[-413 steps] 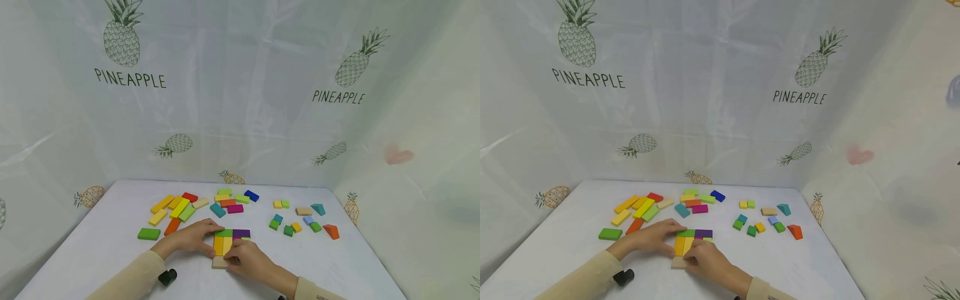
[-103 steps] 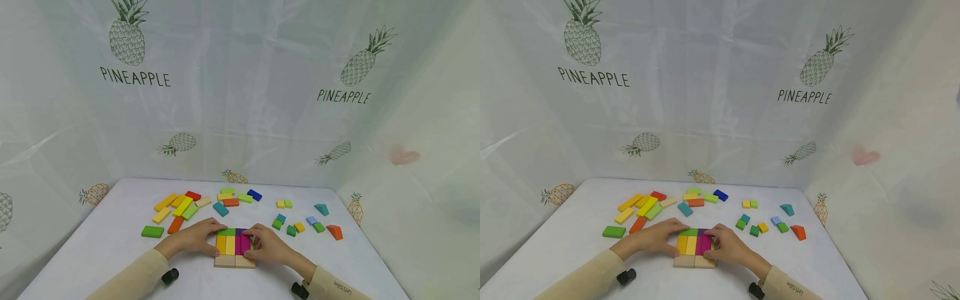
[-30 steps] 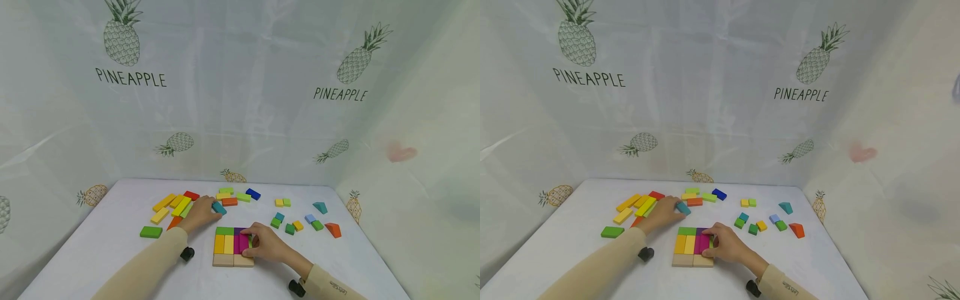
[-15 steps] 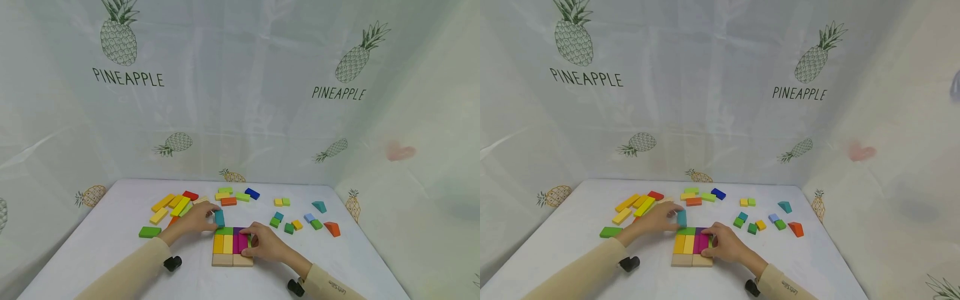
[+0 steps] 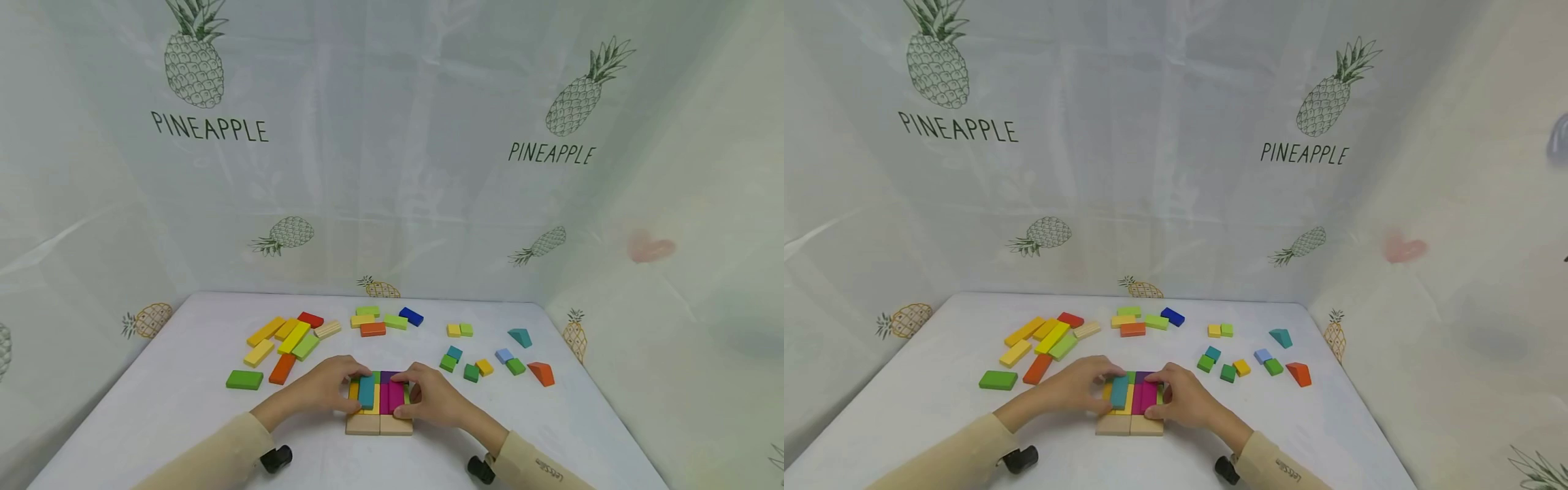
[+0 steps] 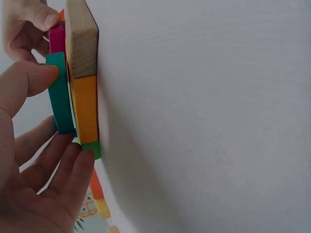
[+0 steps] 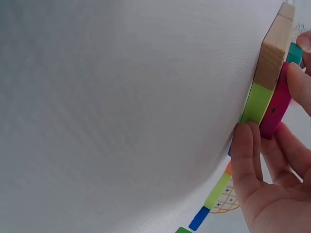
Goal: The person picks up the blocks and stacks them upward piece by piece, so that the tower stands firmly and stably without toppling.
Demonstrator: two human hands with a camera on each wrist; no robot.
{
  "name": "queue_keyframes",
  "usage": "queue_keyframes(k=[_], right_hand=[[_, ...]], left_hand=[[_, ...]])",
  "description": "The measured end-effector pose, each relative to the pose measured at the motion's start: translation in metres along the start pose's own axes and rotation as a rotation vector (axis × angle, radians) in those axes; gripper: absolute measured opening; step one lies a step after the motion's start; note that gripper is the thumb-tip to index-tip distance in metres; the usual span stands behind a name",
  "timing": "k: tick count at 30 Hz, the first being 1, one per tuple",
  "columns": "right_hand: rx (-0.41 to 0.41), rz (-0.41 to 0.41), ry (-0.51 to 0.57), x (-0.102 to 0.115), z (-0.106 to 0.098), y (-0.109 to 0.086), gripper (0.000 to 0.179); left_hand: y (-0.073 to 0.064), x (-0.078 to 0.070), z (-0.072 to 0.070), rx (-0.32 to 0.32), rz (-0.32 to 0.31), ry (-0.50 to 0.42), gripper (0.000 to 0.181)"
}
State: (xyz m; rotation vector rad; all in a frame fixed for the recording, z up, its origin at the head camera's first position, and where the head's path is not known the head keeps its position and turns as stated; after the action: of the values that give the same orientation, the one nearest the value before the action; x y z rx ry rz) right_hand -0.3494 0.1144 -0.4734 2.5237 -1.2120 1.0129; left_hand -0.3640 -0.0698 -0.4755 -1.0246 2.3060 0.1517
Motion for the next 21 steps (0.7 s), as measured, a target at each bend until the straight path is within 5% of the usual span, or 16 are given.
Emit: queue_keyframes(k=[21], right_hand=[[0.002, 0.013, 0.002, 0.0023, -0.0004, -0.0007, 0.056]], left_hand=[[-0.0063, -0.0029, 0.005, 0.013, -0.011, 0.037, 0.057]])
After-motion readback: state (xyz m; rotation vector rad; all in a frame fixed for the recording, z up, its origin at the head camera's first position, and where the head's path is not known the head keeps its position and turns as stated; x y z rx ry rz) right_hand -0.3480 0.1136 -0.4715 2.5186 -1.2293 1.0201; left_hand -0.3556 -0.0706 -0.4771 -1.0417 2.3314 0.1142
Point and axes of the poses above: each hand's wrist, its own y-axis towards the middle knuckle, its own z-axis out of the palm, x = y × z, the point moved 9 cm from there along y, towards the middle knuckle, and after that the axes turned 12 degrees about x, right-handed, at the moved point
